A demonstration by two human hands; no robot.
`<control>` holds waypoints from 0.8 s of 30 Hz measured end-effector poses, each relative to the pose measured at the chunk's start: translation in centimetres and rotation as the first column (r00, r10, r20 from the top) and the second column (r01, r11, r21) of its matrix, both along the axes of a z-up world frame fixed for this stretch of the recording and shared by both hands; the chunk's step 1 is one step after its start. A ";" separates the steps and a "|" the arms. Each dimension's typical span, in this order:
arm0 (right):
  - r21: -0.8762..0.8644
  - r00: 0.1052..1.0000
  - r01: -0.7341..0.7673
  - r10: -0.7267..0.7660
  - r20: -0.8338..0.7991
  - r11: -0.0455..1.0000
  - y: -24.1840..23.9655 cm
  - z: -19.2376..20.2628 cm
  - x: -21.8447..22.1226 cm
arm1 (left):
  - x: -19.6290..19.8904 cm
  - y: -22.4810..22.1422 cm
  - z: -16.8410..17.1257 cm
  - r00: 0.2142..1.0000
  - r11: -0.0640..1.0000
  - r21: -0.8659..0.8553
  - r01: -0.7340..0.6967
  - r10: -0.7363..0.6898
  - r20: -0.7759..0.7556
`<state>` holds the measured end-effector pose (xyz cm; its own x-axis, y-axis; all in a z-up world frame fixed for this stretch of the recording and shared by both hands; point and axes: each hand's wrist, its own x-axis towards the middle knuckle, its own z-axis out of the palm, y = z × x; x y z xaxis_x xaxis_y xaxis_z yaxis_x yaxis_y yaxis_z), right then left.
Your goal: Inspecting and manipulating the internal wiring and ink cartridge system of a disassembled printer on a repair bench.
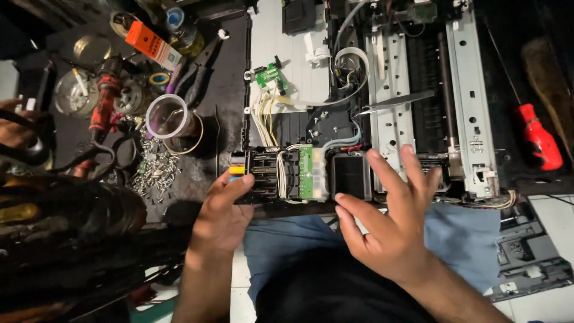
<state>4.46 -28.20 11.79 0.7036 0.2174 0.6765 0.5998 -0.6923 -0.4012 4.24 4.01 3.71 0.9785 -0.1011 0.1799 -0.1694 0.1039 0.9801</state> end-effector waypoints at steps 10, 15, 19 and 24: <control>-0.105 0.991 0.068 -0.079 -0.108 0.992 -0.6 1.4 0.0 | 2.4 -5.6 9.5 0.647 0.907 -0.105 -0.407 0.205 -0.734; -0.300 0.985 0.065 -0.109 -0.135 0.952 0.3 4.0 -0.8 | 1.8 -5.3 9.7 0.661 0.920 -0.081 -0.384 0.213 -0.720; -0.307 0.982 0.064 -0.115 -0.149 0.950 0.7 5.0 -0.2 | 0.9 -3.0 5.6 0.860 0.850 -0.443 -0.284 0.022 -0.510; -0.357 0.977 0.003 -0.079 -0.199 0.934 1.4 6.0 1.1 | 1.3 -1.5 2.7 0.845 0.785 -0.559 -0.268 -0.088 -0.528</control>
<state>5.61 -26.78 17.75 0.8326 0.3832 0.3998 0.4982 -0.8337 -0.2384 5.56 2.51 6.42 0.9368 -0.0552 -0.3454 0.2837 0.6974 0.6581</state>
